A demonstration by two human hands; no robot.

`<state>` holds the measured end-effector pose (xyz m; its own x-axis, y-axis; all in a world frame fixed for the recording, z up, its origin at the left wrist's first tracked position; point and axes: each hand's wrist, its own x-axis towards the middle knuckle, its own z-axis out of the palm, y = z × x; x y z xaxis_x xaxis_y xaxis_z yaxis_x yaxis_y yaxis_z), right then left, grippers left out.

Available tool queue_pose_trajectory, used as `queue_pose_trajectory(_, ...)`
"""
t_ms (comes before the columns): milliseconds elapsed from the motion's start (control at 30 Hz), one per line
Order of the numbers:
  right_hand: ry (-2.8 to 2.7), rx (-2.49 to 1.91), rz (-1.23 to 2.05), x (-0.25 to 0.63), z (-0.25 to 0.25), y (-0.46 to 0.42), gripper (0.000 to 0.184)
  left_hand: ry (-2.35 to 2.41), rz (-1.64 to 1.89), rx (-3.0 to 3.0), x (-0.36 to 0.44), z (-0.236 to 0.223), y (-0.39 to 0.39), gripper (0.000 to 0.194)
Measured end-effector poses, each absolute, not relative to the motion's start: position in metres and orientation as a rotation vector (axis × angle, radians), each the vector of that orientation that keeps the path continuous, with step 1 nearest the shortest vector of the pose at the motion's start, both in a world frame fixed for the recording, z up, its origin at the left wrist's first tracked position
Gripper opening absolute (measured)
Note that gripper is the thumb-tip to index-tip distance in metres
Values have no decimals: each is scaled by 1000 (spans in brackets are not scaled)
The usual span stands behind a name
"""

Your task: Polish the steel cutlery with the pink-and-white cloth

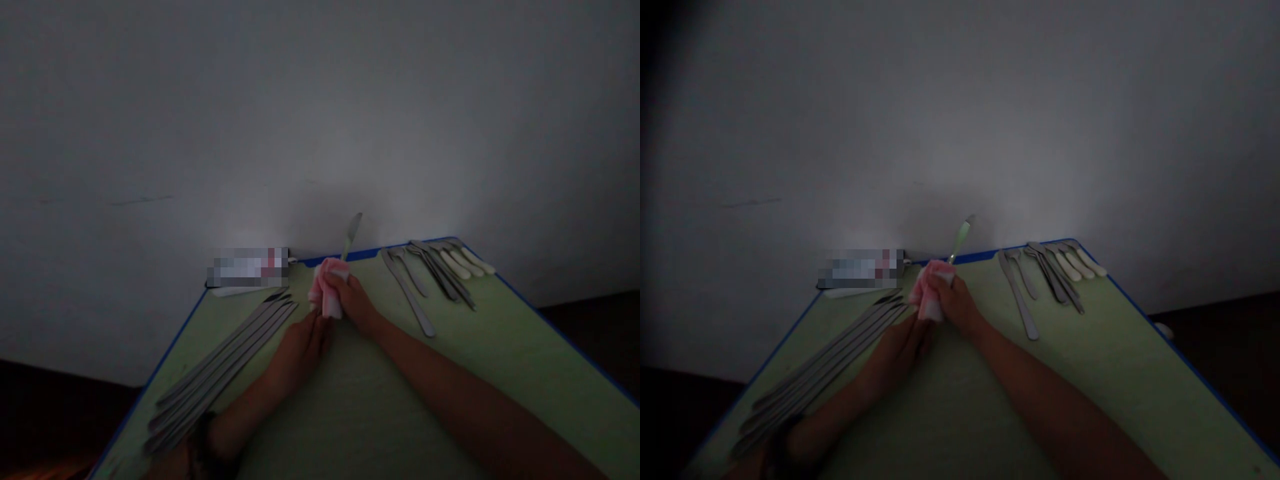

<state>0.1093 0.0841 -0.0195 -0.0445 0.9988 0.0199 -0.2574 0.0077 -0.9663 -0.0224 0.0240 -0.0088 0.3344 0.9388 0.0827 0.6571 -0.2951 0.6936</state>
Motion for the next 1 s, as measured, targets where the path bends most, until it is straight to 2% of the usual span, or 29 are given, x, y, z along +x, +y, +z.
queue_pose_trajectory(267, -860, -1005, 1295, 105, -19, 87, 49, 1676, 107, 2273, -14, -1, 17, 29)
queue_pose_trajectory(367, -924, -927, 1427, 107, -21, 88, 39, 1717, -7, 2345, -14, 2, 16, 31)
queue_pose_trajectory(500, -966, -683, 1713, 116, -17, 87, 23, 1702, 67, 2357, -17, 2, 17, 34)
queue_pose_trajectory(633, -1056, -510, 1875, 125, -11, 86, 22, 1678, 164, 2333, -22, -2, 19, 35)
queue_pose_trajectory(767, -1302, -618, 1697, 127, -15, 90, 27, 1621, 191, 2381, -25, -8, 23, 33)
queue_pose_trajectory(900, -1360, -907, 1513, 121, -21, 90, 32, 1728, -21, 2476, -20, -8, 24, 32)
queue_pose_trajectory(1000, -1337, -1191, 1237, 112, -22, 87, 30, 1821, -124, 2459, -17, -6, 24, 32)
